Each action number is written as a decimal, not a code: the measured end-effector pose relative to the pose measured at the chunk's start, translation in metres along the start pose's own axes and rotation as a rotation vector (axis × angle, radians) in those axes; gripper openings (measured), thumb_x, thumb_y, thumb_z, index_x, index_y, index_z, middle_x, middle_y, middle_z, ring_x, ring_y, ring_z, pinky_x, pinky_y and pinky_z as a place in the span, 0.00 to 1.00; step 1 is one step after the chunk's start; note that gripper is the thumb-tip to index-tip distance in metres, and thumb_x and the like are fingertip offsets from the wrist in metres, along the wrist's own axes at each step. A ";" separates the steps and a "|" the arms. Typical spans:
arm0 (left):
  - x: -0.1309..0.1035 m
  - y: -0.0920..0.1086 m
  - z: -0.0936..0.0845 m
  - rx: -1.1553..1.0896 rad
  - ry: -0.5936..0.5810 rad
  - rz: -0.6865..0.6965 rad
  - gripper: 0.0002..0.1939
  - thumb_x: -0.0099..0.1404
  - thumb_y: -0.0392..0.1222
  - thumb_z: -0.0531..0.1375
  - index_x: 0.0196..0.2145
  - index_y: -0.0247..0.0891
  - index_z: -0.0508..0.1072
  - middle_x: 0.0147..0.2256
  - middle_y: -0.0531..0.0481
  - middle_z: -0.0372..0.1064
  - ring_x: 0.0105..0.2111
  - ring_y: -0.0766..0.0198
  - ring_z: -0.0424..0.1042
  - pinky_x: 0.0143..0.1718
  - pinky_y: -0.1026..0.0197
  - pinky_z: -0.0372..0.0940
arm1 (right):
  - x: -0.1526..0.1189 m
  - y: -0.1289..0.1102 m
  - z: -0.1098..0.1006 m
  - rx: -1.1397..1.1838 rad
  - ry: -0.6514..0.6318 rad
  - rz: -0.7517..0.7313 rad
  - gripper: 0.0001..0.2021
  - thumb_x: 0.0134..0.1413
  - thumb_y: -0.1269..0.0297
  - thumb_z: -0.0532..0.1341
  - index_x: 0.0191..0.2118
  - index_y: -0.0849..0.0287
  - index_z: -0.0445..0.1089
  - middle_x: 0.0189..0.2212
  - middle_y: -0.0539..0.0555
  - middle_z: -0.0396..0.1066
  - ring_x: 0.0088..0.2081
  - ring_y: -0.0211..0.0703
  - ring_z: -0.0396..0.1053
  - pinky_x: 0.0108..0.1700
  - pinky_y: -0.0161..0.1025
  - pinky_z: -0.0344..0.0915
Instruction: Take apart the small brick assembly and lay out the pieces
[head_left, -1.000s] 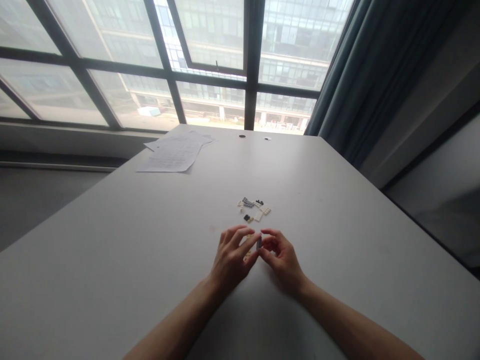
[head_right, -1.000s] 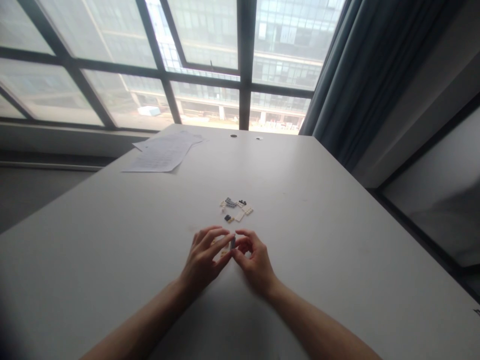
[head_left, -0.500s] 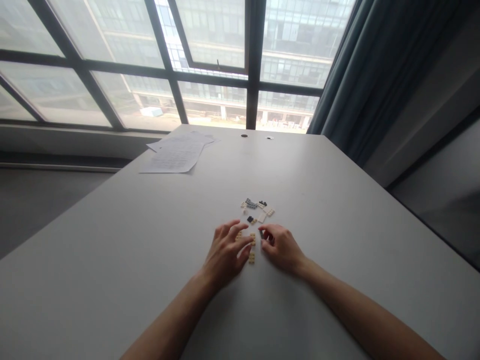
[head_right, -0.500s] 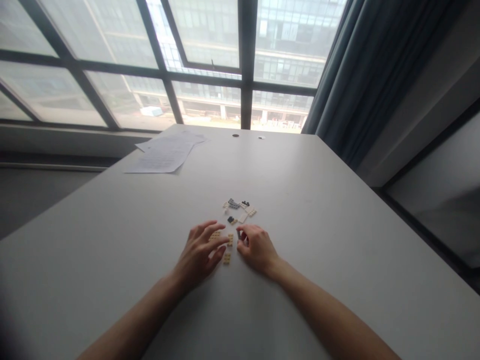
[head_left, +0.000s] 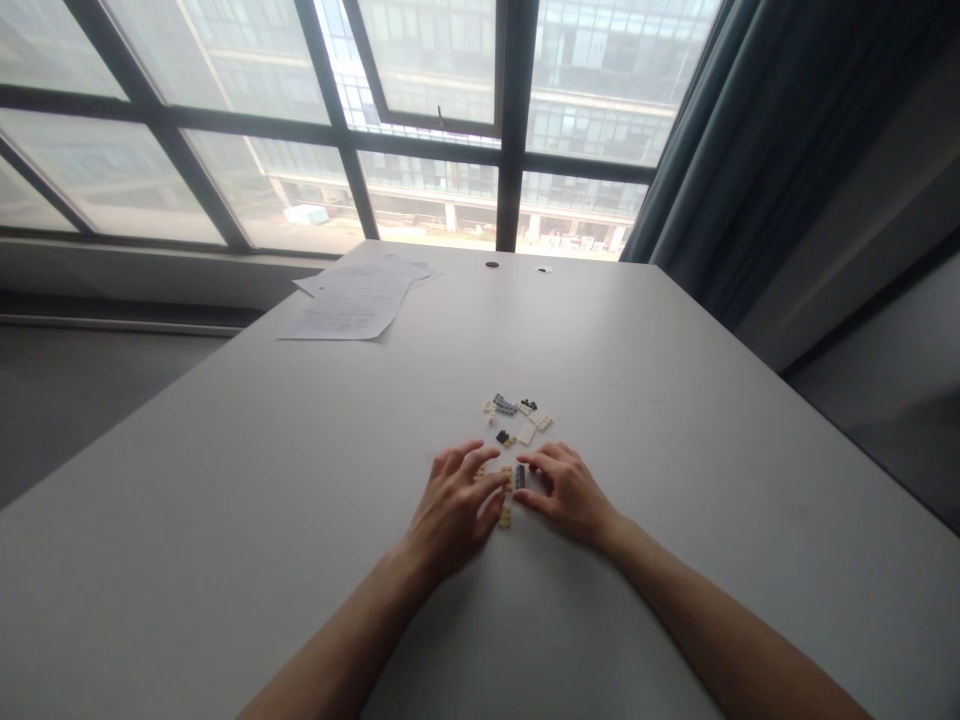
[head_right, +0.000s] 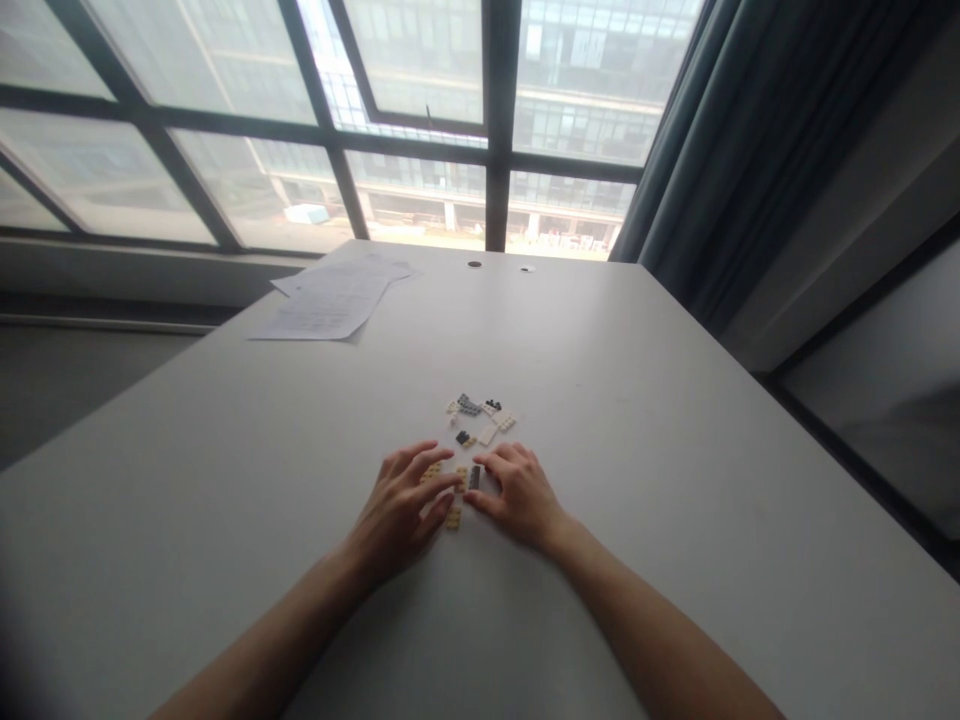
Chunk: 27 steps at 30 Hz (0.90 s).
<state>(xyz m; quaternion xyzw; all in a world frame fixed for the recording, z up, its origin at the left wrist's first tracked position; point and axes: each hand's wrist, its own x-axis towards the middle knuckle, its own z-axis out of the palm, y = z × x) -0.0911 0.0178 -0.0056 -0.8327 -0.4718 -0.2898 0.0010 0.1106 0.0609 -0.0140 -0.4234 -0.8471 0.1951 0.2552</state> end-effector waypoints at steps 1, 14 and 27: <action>0.000 0.000 0.000 -0.003 -0.002 -0.006 0.12 0.63 0.36 0.56 0.43 0.44 0.74 0.52 0.46 0.65 0.56 0.51 0.57 0.54 0.44 0.55 | -0.001 0.000 -0.001 -0.002 -0.009 -0.001 0.18 0.51 0.59 0.66 0.48 0.57 0.70 0.41 0.56 0.69 0.44 0.48 0.64 0.50 0.46 0.59; 0.001 0.001 0.001 -0.014 -0.003 -0.025 0.10 0.64 0.36 0.56 0.40 0.44 0.75 0.50 0.46 0.67 0.55 0.52 0.59 0.54 0.45 0.56 | 0.003 -0.008 -0.002 -0.025 -0.041 -0.057 0.14 0.54 0.67 0.63 0.48 0.58 0.70 0.41 0.56 0.69 0.45 0.47 0.64 0.51 0.44 0.61; 0.001 0.000 0.002 -0.021 -0.008 -0.028 0.10 0.64 0.35 0.56 0.40 0.44 0.75 0.50 0.47 0.67 0.55 0.52 0.59 0.54 0.46 0.55 | 0.002 -0.007 -0.002 0.116 0.032 0.010 0.14 0.47 0.72 0.65 0.42 0.56 0.71 0.38 0.52 0.71 0.43 0.45 0.65 0.49 0.42 0.61</action>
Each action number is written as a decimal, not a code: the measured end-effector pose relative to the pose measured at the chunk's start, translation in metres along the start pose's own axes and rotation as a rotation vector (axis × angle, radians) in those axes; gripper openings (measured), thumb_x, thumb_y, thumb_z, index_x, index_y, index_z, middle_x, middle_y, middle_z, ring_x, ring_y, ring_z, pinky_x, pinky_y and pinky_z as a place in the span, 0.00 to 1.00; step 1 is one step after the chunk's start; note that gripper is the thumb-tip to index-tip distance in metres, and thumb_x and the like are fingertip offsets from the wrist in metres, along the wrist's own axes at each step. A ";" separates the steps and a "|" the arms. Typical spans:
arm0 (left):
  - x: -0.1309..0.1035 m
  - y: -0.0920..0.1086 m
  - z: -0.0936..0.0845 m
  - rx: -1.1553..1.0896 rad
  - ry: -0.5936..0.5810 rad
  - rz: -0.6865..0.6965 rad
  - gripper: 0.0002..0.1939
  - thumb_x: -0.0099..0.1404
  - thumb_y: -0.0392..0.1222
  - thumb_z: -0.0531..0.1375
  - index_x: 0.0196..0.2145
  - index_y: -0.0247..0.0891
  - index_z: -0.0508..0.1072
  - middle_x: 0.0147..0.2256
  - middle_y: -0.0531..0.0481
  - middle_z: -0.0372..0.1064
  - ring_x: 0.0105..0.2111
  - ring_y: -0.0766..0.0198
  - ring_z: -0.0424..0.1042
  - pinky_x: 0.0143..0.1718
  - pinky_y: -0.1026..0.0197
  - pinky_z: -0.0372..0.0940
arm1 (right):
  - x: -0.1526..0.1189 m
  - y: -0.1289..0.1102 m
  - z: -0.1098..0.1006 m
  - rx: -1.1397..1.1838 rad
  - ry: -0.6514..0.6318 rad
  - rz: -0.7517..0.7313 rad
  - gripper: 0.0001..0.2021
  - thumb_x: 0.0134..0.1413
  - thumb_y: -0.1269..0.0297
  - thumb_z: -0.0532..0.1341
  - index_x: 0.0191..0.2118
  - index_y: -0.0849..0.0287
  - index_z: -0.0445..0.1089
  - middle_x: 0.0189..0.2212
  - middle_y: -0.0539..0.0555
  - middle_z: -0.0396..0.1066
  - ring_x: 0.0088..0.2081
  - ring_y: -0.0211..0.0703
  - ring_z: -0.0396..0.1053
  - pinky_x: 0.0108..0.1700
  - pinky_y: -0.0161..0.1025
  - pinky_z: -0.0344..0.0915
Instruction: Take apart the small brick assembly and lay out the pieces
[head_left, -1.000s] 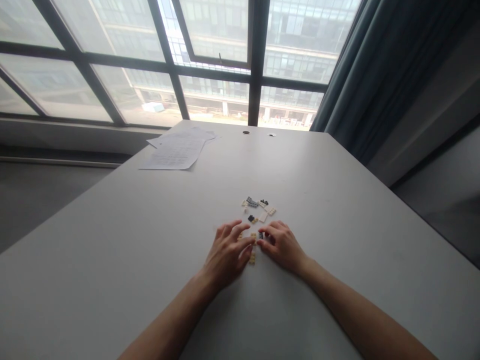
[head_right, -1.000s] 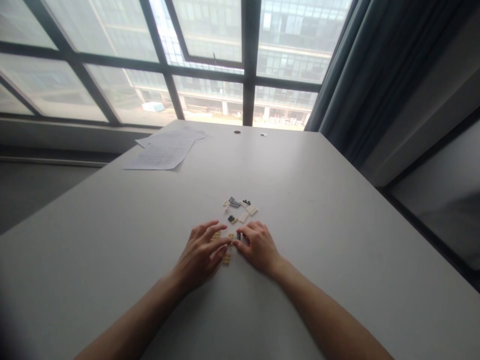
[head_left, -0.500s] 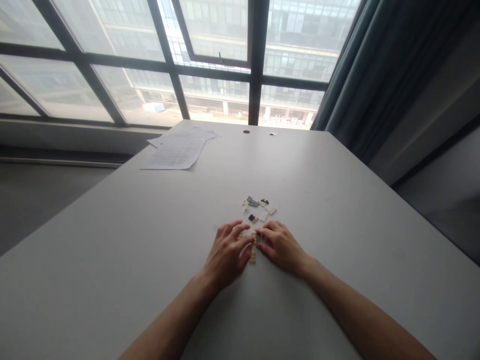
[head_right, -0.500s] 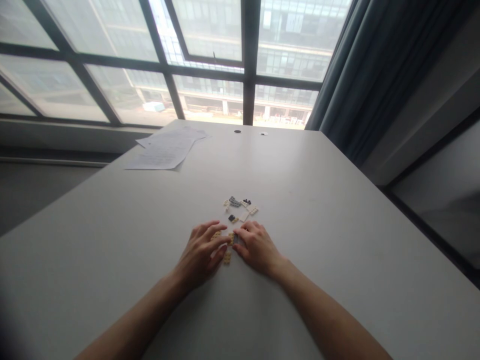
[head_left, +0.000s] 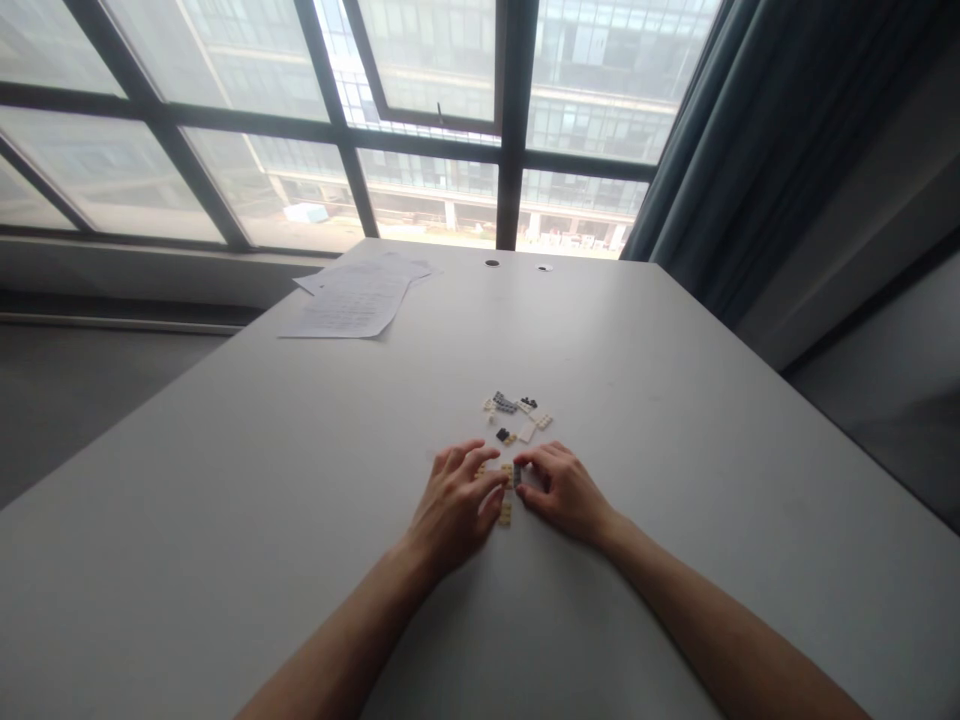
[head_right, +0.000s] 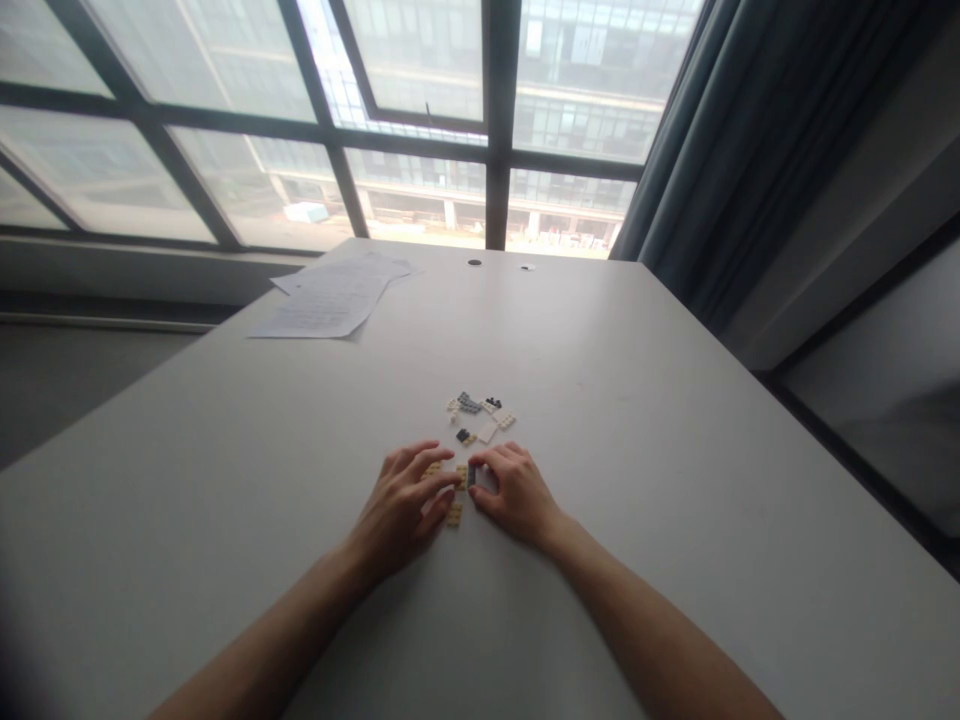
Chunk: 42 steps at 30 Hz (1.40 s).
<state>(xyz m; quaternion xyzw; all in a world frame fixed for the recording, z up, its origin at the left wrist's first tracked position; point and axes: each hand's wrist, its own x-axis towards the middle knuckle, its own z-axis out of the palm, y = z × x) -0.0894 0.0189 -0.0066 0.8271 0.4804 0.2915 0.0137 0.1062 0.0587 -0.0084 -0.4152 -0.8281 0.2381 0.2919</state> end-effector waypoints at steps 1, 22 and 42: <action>0.000 0.000 0.000 -0.001 0.002 0.000 0.10 0.64 0.36 0.56 0.40 0.44 0.75 0.50 0.47 0.67 0.55 0.52 0.59 0.54 0.46 0.55 | 0.000 0.001 0.001 -0.017 -0.005 -0.008 0.14 0.48 0.71 0.65 0.43 0.55 0.71 0.40 0.53 0.71 0.45 0.46 0.65 0.51 0.44 0.60; 0.001 -0.001 -0.001 0.018 0.054 -0.022 0.12 0.64 0.36 0.55 0.45 0.42 0.71 0.50 0.45 0.67 0.55 0.52 0.59 0.53 0.46 0.56 | -0.001 0.008 0.003 0.124 0.113 0.040 0.25 0.52 0.66 0.63 0.56 0.55 0.61 0.41 0.55 0.69 0.42 0.45 0.65 0.45 0.43 0.64; 0.002 -0.012 -0.001 -0.069 0.354 -0.307 0.06 0.61 0.33 0.55 0.35 0.40 0.71 0.42 0.47 0.69 0.46 0.54 0.65 0.48 0.47 0.60 | 0.031 0.018 0.006 -0.083 0.096 0.100 0.12 0.57 0.70 0.58 0.47 0.58 0.72 0.42 0.56 0.66 0.46 0.45 0.64 0.52 0.44 0.61</action>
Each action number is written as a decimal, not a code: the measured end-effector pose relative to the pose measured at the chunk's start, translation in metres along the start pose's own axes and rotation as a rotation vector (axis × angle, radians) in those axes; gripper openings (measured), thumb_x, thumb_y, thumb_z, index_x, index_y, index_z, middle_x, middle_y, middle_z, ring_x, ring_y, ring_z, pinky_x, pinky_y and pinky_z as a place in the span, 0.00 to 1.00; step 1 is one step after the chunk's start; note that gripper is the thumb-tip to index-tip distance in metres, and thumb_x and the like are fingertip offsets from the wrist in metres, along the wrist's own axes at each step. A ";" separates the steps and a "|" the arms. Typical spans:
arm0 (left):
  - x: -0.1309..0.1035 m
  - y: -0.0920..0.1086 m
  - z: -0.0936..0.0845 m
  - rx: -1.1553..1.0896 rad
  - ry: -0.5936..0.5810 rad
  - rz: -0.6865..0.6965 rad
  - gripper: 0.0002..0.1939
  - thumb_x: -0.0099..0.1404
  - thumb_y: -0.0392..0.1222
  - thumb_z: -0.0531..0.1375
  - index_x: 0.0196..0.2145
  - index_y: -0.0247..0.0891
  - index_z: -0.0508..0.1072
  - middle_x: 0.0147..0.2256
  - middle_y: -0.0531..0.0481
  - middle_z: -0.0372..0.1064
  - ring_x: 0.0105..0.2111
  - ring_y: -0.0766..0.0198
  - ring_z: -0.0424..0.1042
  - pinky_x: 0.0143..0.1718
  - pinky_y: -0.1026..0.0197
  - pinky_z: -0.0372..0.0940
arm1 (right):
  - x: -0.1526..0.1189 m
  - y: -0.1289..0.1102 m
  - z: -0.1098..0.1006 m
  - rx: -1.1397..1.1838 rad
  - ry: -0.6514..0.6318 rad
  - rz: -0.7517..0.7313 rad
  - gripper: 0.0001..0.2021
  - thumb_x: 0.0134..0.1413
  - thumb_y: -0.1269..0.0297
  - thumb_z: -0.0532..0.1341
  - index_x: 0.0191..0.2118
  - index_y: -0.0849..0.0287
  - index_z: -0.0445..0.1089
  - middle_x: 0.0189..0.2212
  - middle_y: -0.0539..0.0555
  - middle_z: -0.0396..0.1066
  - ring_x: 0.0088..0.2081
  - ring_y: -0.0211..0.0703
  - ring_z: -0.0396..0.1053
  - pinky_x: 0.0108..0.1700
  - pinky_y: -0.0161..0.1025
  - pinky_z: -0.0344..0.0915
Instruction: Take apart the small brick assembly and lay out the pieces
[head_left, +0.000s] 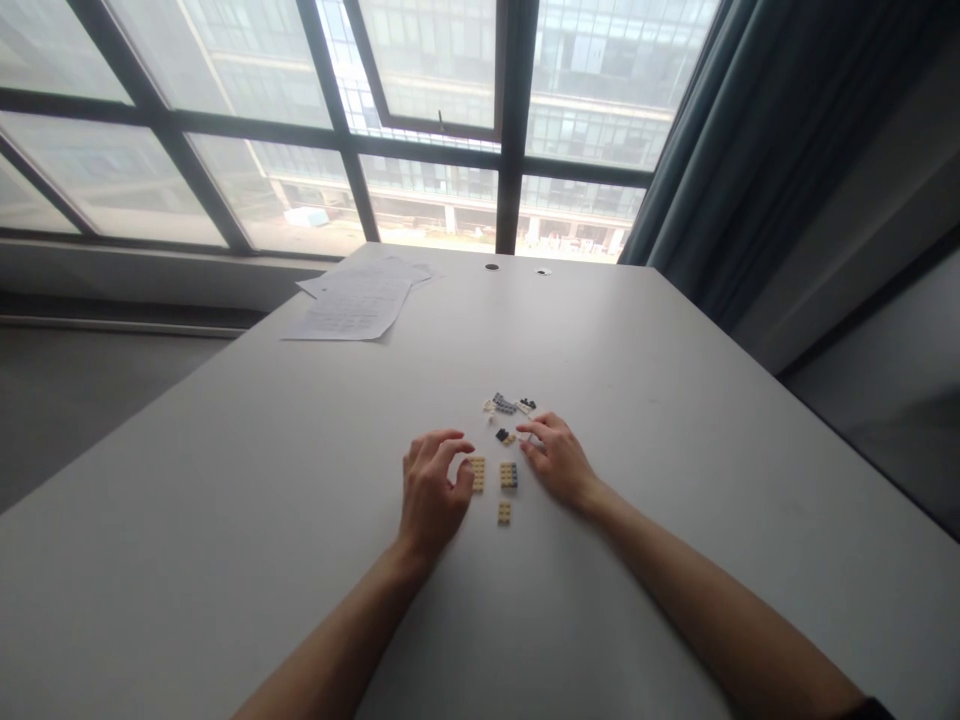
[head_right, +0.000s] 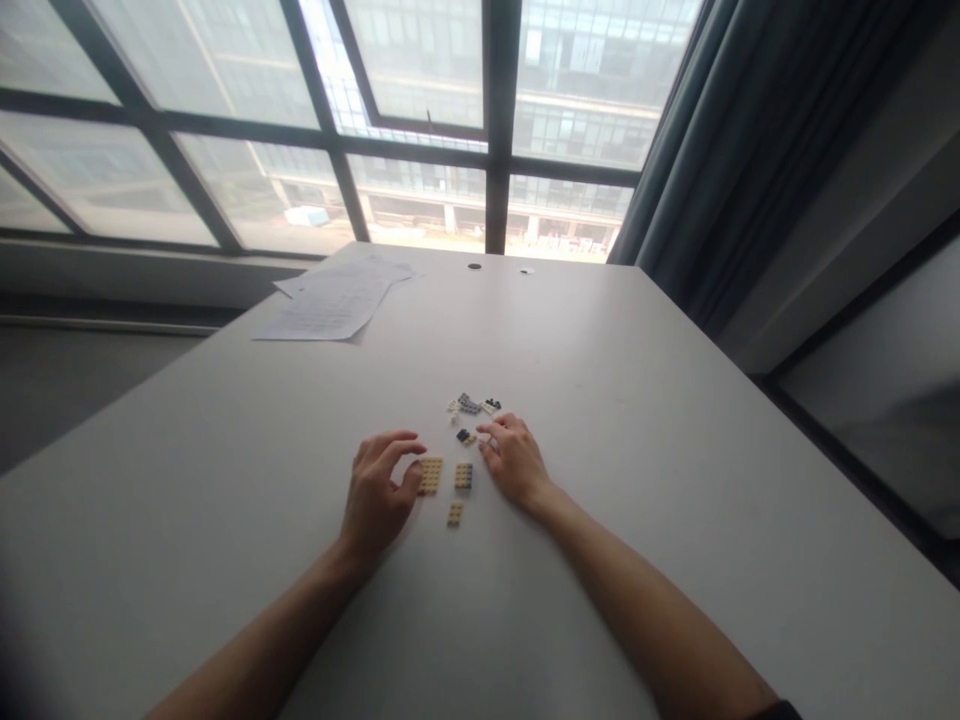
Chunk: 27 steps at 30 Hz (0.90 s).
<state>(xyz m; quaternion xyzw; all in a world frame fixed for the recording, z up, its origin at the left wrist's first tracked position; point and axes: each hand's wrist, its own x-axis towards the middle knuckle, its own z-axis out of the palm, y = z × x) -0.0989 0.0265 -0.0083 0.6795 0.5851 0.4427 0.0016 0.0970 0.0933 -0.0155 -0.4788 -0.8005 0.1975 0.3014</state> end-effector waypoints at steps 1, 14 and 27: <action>0.000 0.000 0.000 -0.001 0.001 0.004 0.06 0.61 0.33 0.55 0.35 0.40 0.71 0.42 0.47 0.69 0.46 0.53 0.65 0.48 0.47 0.60 | 0.004 0.000 0.001 -0.023 -0.014 -0.008 0.12 0.57 0.70 0.58 0.46 0.58 0.72 0.42 0.56 0.66 0.46 0.45 0.64 0.52 0.44 0.61; -0.001 0.004 -0.001 0.009 0.014 0.064 0.05 0.62 0.34 0.55 0.34 0.40 0.70 0.42 0.47 0.69 0.46 0.54 0.66 0.48 0.48 0.60 | 0.013 -0.002 0.001 -0.086 -0.056 -0.129 0.04 0.58 0.70 0.59 0.36 0.58 0.71 0.39 0.55 0.67 0.46 0.45 0.63 0.51 0.45 0.59; -0.011 0.024 0.001 -0.063 -0.035 0.369 0.04 0.64 0.40 0.61 0.38 0.45 0.75 0.33 0.53 0.75 0.38 0.62 0.70 0.45 0.55 0.60 | -0.041 -0.040 -0.028 0.402 -0.175 0.010 0.10 0.61 0.63 0.56 0.30 0.58 0.68 0.31 0.50 0.65 0.33 0.38 0.65 0.38 0.36 0.62</action>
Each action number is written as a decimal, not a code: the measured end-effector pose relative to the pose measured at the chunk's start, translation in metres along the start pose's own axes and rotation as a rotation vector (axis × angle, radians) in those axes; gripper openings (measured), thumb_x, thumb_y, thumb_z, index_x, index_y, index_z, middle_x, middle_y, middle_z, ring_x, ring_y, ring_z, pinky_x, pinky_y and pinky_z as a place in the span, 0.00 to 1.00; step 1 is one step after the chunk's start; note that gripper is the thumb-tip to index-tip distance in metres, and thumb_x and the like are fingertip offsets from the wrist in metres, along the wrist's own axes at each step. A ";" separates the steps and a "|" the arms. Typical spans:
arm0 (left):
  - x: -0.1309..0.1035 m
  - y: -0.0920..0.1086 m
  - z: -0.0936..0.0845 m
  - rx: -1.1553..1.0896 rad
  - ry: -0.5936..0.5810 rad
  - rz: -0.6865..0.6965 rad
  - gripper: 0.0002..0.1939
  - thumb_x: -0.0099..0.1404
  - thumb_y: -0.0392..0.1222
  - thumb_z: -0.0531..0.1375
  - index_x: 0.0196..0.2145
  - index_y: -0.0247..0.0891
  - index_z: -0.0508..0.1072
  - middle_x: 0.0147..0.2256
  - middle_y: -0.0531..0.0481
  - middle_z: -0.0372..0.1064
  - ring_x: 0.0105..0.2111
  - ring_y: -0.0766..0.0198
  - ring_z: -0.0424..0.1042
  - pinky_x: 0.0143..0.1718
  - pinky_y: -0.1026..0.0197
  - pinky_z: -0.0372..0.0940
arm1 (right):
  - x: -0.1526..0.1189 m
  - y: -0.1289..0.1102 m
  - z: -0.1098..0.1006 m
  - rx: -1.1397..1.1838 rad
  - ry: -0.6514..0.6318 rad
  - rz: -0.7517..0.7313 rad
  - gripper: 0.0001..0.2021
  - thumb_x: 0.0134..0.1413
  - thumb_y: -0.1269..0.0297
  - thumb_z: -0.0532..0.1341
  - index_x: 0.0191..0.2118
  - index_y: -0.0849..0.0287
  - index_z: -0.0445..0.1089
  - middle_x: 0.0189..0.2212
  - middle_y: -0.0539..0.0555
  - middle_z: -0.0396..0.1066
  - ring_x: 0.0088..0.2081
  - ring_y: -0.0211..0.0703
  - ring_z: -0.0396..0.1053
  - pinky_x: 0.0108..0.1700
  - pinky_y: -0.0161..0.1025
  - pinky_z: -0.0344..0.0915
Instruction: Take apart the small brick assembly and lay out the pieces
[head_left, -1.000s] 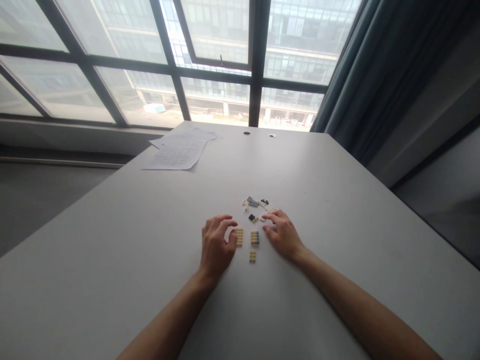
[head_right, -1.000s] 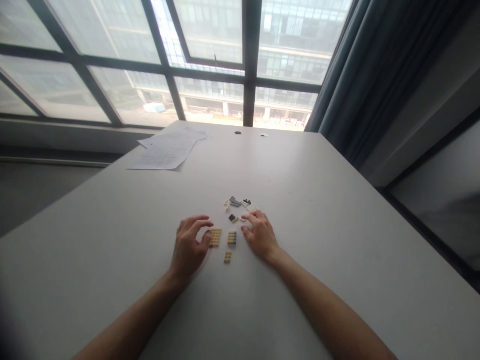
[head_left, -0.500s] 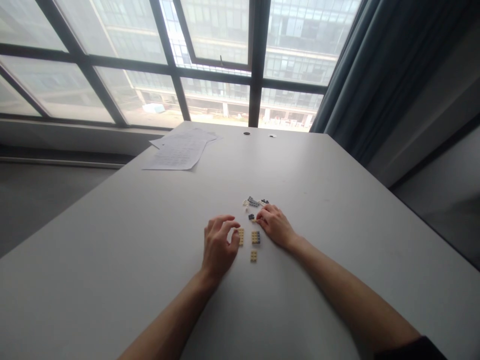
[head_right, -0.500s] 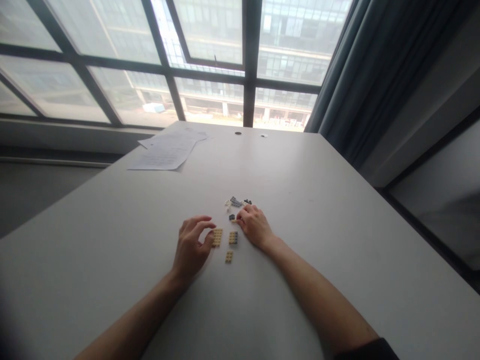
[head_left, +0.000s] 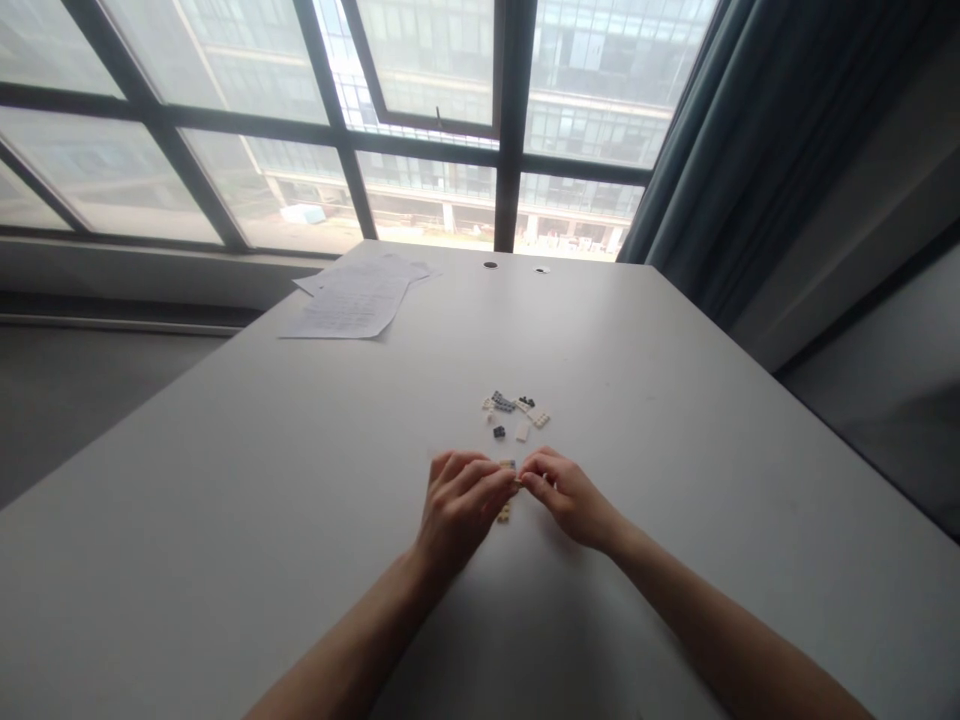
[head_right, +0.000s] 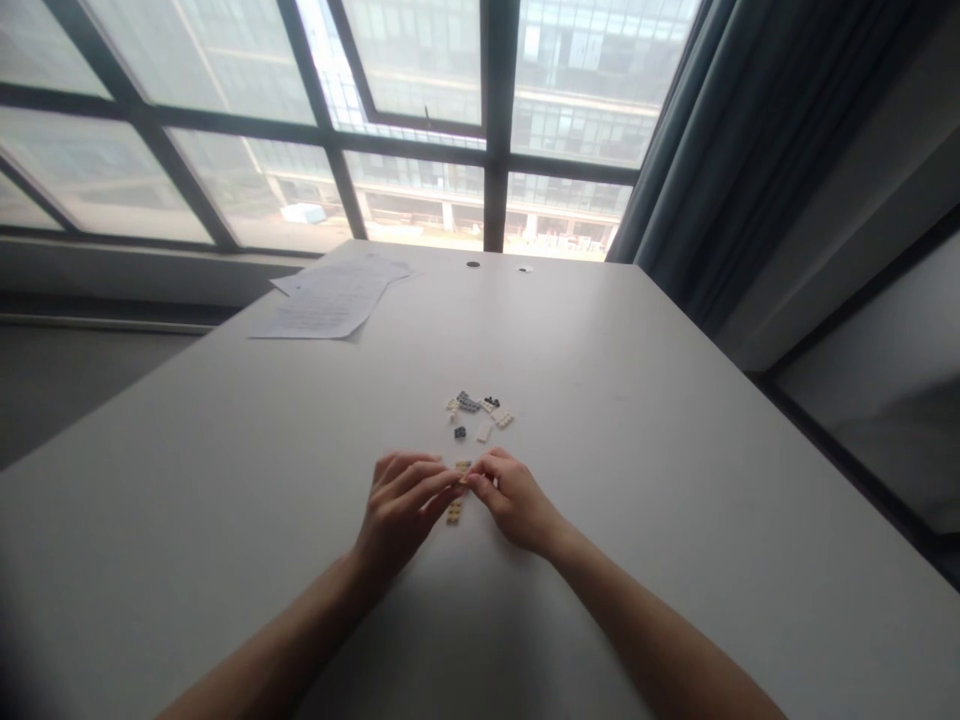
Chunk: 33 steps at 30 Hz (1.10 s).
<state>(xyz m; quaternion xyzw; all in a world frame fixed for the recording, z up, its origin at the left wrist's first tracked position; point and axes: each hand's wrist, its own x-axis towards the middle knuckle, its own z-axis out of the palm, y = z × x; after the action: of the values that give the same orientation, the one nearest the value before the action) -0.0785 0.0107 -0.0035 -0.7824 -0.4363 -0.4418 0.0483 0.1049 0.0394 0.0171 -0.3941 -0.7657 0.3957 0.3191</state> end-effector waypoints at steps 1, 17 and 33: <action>0.000 0.000 -0.001 -0.005 0.002 0.009 0.03 0.64 0.40 0.62 0.37 0.44 0.75 0.32 0.53 0.75 0.38 0.62 0.70 0.45 0.56 0.60 | 0.000 0.001 0.001 0.018 -0.005 0.001 0.11 0.62 0.63 0.55 0.29 0.58 0.68 0.31 0.50 0.65 0.34 0.39 0.65 0.38 0.36 0.62; 0.001 -0.002 -0.001 -0.031 -0.057 0.023 0.09 0.67 0.42 0.57 0.28 0.41 0.71 0.28 0.53 0.71 0.35 0.63 0.67 0.44 0.57 0.57 | -0.006 0.002 0.008 0.084 0.067 0.022 0.14 0.62 0.59 0.54 0.28 0.59 0.69 0.27 0.50 0.66 0.31 0.39 0.64 0.37 0.35 0.60; 0.001 -0.006 0.000 -0.133 0.016 -0.049 0.06 0.65 0.40 0.59 0.30 0.40 0.73 0.29 0.52 0.72 0.35 0.62 0.67 0.43 0.55 0.57 | -0.009 0.002 0.014 0.145 0.020 0.023 0.11 0.58 0.61 0.58 0.28 0.59 0.71 0.27 0.50 0.67 0.32 0.39 0.64 0.37 0.36 0.60</action>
<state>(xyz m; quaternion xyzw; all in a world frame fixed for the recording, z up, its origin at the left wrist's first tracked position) -0.0825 0.0148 -0.0040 -0.7694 -0.4246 -0.4772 -0.0109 0.0987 0.0280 0.0074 -0.3826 -0.7272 0.4498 0.3500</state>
